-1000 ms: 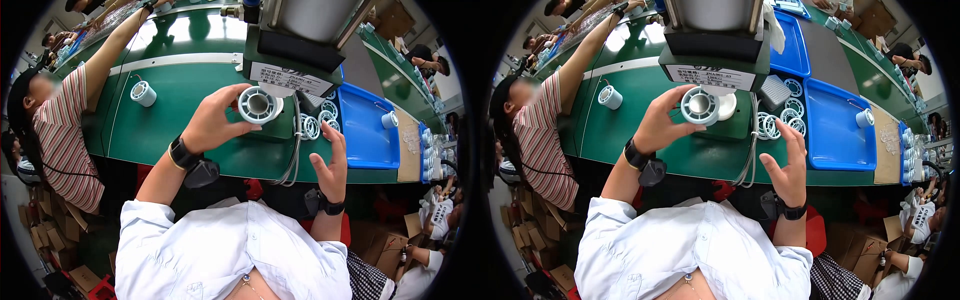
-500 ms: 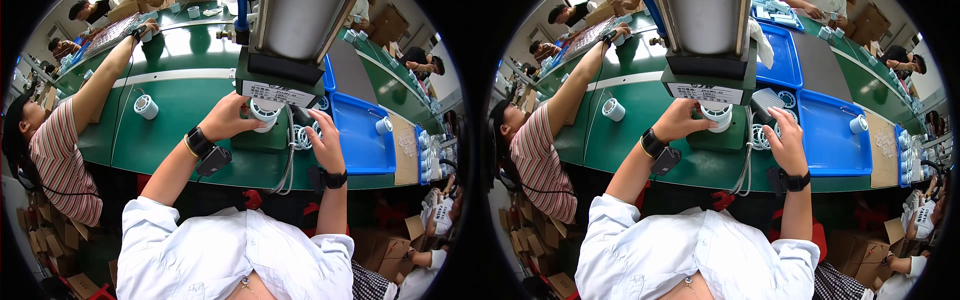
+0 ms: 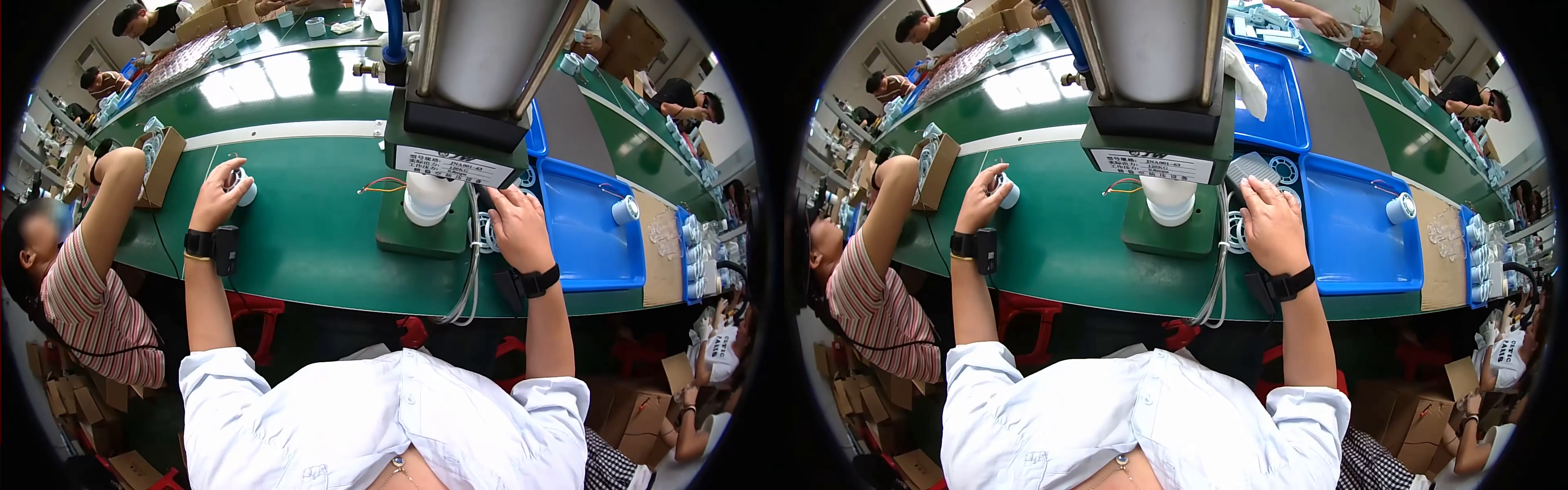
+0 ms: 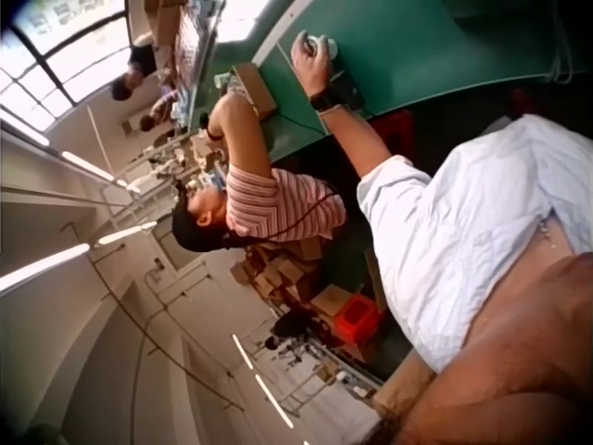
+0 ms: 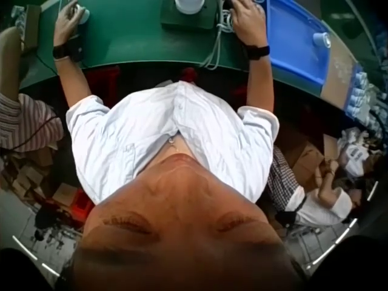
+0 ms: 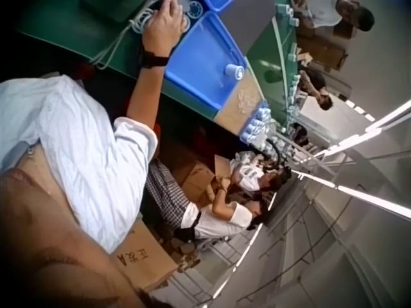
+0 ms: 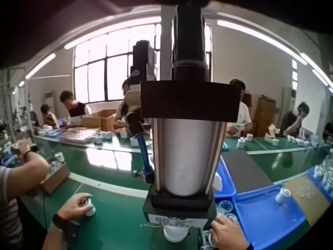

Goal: The person picks up a white component from a tray, places it into a press machine, and operates the press. They then remove the component and place it back onto the blue tray.

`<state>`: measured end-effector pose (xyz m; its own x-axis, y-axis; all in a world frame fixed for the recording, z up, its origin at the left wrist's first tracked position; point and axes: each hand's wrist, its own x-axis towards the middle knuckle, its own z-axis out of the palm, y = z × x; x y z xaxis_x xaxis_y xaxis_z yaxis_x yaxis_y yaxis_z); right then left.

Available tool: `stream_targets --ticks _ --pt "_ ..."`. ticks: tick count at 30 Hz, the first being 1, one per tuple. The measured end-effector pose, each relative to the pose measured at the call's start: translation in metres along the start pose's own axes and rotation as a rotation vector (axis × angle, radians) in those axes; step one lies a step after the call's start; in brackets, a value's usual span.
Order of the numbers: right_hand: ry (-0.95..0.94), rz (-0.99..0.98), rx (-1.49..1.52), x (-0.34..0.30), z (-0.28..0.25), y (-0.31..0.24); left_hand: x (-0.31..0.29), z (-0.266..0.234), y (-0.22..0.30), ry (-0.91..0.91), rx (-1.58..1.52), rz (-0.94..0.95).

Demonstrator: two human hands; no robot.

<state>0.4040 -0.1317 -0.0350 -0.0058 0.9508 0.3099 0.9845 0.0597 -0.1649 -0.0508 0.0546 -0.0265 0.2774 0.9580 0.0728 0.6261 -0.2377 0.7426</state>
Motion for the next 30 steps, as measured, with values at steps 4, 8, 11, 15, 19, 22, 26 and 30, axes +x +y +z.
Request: stream_targets --ticks 4,8,11,15,19,22,26,30 --pt "-0.027 -0.004 -0.055 0.012 -0.014 -0.005 -0.022 0.021 -0.008 0.054 0.070 0.203" --pt "-0.153 0.015 0.475 0.037 -0.033 -0.051 -0.043 0.042 0.037 -0.099 0.004 0.143" --pt "-0.226 0.060 0.840 0.052 -0.024 -0.070 -0.049 0.064 0.063 0.089 0.378 0.384" --pt "-0.165 0.245 1.177 0.050 -0.026 -0.063 -0.051 0.085 0.065 0.049 0.324 0.341" --pt "-0.167 0.374 1.335 0.016 -0.031 -0.040 -0.057 0.091 0.063 -0.003 0.066 0.245" --pt "-0.263 0.432 1.670 -0.016 -0.031 -0.039 -0.058 0.098 0.059 0.004 -0.023 0.247" --pt "-0.346 0.468 1.929 -0.031 -0.043 -0.042 -0.058 0.100 0.064 0.018 -0.057 0.271" --pt "-0.208 0.390 1.754 -0.043 -0.041 -0.048 -0.060 0.103 0.070 -0.001 -0.084 0.258"
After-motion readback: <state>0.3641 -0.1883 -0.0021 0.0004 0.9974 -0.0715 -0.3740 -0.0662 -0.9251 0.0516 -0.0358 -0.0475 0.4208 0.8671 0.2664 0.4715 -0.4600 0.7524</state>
